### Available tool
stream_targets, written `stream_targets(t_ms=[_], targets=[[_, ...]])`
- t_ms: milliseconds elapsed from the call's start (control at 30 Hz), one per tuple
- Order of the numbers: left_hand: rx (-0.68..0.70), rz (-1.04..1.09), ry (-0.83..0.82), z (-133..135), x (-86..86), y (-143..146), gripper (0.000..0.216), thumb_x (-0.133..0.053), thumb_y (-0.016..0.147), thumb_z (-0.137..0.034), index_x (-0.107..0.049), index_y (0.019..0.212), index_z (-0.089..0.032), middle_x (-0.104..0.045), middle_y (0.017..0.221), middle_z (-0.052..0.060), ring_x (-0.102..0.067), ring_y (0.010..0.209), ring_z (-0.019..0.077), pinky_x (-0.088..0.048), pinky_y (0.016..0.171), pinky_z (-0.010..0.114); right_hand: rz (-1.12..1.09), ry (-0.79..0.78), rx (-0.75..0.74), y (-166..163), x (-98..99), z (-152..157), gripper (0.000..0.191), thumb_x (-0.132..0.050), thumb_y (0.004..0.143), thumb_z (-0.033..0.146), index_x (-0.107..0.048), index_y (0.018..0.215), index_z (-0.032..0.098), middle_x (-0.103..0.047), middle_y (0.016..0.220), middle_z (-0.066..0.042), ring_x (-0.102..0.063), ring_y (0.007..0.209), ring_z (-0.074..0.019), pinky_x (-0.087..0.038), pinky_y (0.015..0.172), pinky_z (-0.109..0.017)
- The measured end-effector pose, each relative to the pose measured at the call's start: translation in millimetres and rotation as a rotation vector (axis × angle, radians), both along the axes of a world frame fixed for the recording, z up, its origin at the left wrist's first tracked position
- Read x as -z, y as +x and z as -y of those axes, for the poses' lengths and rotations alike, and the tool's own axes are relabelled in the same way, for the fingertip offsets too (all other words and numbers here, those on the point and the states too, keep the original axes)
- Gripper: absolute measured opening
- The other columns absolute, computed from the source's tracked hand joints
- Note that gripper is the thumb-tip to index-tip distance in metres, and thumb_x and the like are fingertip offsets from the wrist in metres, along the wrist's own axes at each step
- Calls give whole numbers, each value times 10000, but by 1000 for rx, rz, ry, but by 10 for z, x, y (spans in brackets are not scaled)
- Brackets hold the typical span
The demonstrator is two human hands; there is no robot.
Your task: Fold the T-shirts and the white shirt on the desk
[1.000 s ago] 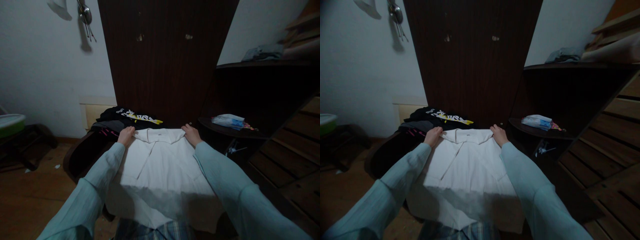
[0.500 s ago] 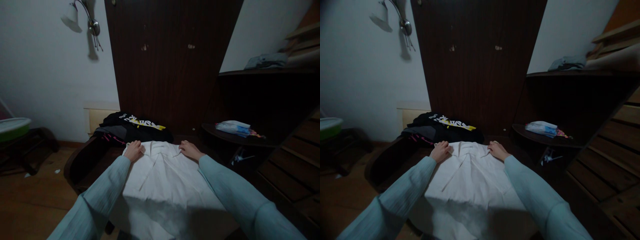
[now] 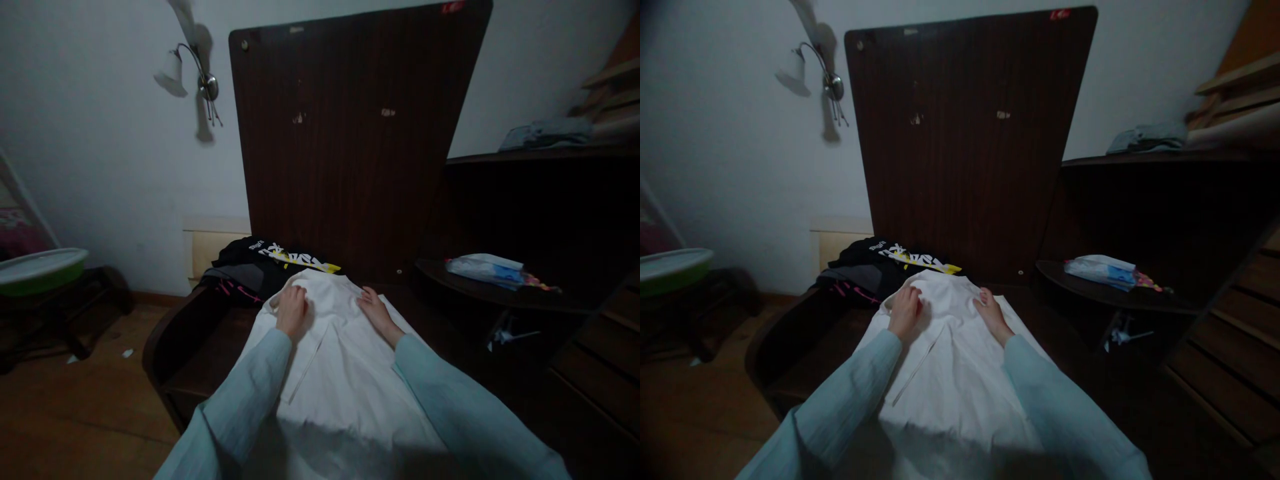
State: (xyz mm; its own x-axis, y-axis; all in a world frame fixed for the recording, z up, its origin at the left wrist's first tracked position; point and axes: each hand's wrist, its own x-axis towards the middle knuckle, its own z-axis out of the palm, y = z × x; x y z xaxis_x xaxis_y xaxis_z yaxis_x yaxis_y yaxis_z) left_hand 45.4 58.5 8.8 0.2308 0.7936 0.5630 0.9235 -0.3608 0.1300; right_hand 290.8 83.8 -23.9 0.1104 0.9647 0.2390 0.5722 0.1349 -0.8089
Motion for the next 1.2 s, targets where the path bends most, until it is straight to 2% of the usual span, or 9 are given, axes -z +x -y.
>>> stream_targets(t_ms=[67,133,233,367,667,867,1033,1100,1200], targets=[[98,-119,-83,52,161,21,177,-381,798,-159,-511,918,-154,-550,939,109,-506,917,221,-395,794,351,192,67,-56,-65,148,128,521,-377,795,319,-332,1282,138,-447,1277,-137,-422,1172,-215,-325,980,-379],[114,-166,-177,72,244,25,160,-367,815,-176,-518,867,-163,-562,883,93,-516,878,206,-411,757,327,387,97,-97,-107,236,224,507,-386,796,316,-376,1260,110,-420,1303,-144,-368,1213,-220,-267,1017,-376],[79,-181,-242,100,253,20,170,-351,836,-207,-517,847,-172,-574,878,78,-519,886,192,-412,745,298,592,95,-110,-141,276,312,507,-384,812,311,-378,1270,94,-370,1342,-151,-307,1251,-237,-221,1032,-389],[46,-196,-258,197,230,18,172,-343,841,-225,-507,857,-175,-587,917,73,-528,905,186,-411,736,278,697,84,-106,-142,269,408,514,-348,842,322,-348,1296,82,-329,1367,-158,-261,1274,-240,-211,1030,-380],[-64,-175,-389,275,264,21,172,-339,845,-245,-466,940,-178,-646,880,76,-606,812,192,-413,641,273,727,22,-96,-130,240,522,495,-329,854,327,-386,1280,80,-361,1347,-161,-292,1257,-254,-238,1017,-380],[-58,-170,-399,288,252,24,193,-323,855,-253,-465,964,-181,-648,902,83,-606,845,194,-414,671,275,693,114,-76,-130,245,519,463,-377,832,293,-413,1240,78,-411,1298,-165,-342,1211,-258,-278,992,-386],[-56,-170,-409,303,228,24,220,-296,864,-250,-456,993,-172,-649,884,92,-608,825,197,-415,663,279,623,302,-106,-154,143,611,272,-372,797,173,-536,1008,120,-557,1016,-122,-474,1003,-221,-369,890,-331],[-42,-171,-400,306,221,24,210,-296,865,-251,-463,971,-180,-647,892,83,-606,831,190,-414,665,271,597,324,-122,-167,114,648,219,-353,796,150,-545,902,157,-564,909,-87,-503,911,-195,-396,822,-296],[-17,-162,-376,305,223,18,173,-323,857,-245,-468,933,-190,-639,901,67,-596,849,174,-412,682,256,571,285,-183,-176,106,675,193,-348,792,134,-525,846,189,-559,839,-41,-524,798,-155,-404,733,-253]])
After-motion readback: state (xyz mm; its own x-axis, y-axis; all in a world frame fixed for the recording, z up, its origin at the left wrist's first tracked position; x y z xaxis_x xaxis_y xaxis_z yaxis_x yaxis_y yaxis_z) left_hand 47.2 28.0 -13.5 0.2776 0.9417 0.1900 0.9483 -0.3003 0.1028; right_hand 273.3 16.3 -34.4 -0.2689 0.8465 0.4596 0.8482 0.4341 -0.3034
